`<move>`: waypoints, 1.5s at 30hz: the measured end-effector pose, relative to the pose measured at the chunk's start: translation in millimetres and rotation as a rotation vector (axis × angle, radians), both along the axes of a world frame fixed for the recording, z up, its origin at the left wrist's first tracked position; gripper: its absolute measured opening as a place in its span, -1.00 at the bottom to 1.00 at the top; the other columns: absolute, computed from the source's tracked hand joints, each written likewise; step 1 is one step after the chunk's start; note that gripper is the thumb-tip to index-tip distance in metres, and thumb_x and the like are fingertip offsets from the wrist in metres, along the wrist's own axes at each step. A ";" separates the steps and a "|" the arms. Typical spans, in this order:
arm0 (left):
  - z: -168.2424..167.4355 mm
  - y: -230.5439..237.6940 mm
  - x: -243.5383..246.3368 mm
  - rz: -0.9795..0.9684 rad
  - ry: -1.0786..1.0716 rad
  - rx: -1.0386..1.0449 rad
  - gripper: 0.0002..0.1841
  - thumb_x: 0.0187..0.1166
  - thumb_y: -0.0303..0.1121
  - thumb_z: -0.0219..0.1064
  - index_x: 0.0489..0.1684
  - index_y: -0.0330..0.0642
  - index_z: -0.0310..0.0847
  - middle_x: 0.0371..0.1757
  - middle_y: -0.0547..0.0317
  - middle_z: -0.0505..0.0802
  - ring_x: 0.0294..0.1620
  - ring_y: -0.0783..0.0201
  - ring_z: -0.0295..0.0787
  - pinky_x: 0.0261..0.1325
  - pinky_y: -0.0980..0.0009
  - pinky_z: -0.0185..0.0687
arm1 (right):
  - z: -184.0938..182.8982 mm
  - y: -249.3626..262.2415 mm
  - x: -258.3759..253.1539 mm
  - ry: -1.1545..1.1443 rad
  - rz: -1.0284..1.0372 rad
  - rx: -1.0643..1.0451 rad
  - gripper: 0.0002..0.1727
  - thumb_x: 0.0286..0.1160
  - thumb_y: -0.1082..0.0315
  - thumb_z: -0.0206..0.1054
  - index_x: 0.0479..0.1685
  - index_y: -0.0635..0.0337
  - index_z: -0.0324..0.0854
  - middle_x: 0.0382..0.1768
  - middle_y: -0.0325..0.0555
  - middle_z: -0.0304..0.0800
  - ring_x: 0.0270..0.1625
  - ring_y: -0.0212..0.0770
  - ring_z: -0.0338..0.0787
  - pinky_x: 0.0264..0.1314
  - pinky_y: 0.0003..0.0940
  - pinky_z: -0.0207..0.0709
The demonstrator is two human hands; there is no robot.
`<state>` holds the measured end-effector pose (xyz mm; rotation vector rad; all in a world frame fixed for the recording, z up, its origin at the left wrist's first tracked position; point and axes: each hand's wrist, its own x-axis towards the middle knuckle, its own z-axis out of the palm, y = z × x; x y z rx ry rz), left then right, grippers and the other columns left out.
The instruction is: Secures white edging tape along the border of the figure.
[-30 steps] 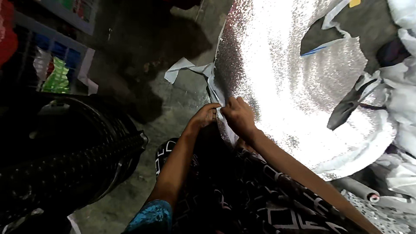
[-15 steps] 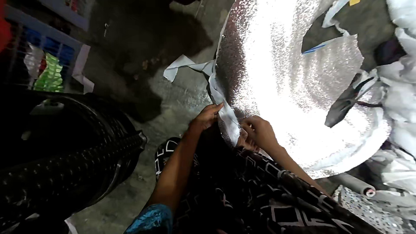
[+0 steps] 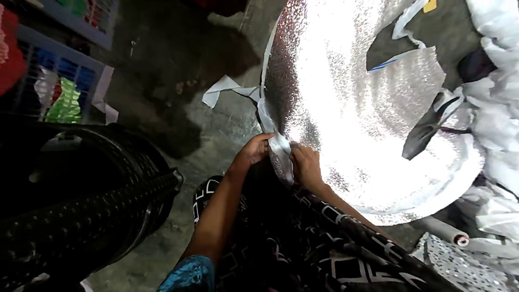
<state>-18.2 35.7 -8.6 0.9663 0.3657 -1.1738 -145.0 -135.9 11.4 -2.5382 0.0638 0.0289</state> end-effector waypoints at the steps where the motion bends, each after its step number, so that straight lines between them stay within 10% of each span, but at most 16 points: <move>1: -1.0 0.1 0.3 -0.005 0.003 -0.013 -0.70 0.84 -0.17 -0.07 0.07 -0.08 0.57 -0.22 0.28 0.86 -0.23 0.43 0.83 -0.05 0.46 0.76 | 0.1 0.4 0.2 -0.013 -0.003 -0.006 -0.85 0.56 0.47 0.29 -0.25 0.41 0.71 -0.16 0.29 0.76 0.00 0.35 0.77 -0.06 0.32 0.49; 20: -1.5 1.2 0.3 0.039 -0.010 -0.077 -0.64 0.81 -0.24 -0.12 -0.13 -0.08 0.66 -0.32 0.26 0.88 -0.31 0.42 0.85 -0.16 0.47 0.79 | 47.1 36.1 63.0 -0.179 0.149 -0.259 -0.95 0.31 0.59 0.42 -0.43 0.32 0.77 -0.26 0.21 0.75 -0.13 0.26 0.76 -0.26 0.10 0.51; 28: -2.5 0.0 -4.8 0.163 -0.014 0.027 -0.65 0.79 -0.31 -0.18 -0.21 -0.05 0.58 -0.41 0.29 0.83 -0.38 0.42 0.79 -0.27 0.48 0.73 | 65.4 44.6 85.6 0.228 0.207 -0.239 -0.80 0.49 0.53 0.27 -0.10 0.39 0.79 0.10 0.26 0.74 0.24 0.31 0.68 0.11 0.23 0.49; 45: 7.2 1.9 -7.3 0.128 -0.054 -0.051 -0.55 0.87 -0.27 -0.36 -0.15 0.01 0.56 -0.37 0.37 0.84 -0.29 0.48 0.80 -0.09 0.49 0.73 | 54.7 42.0 98.7 0.101 0.184 -0.110 -0.86 0.42 0.48 0.36 -0.17 0.37 0.75 -0.07 0.27 0.74 0.16 0.36 0.68 0.11 0.31 0.41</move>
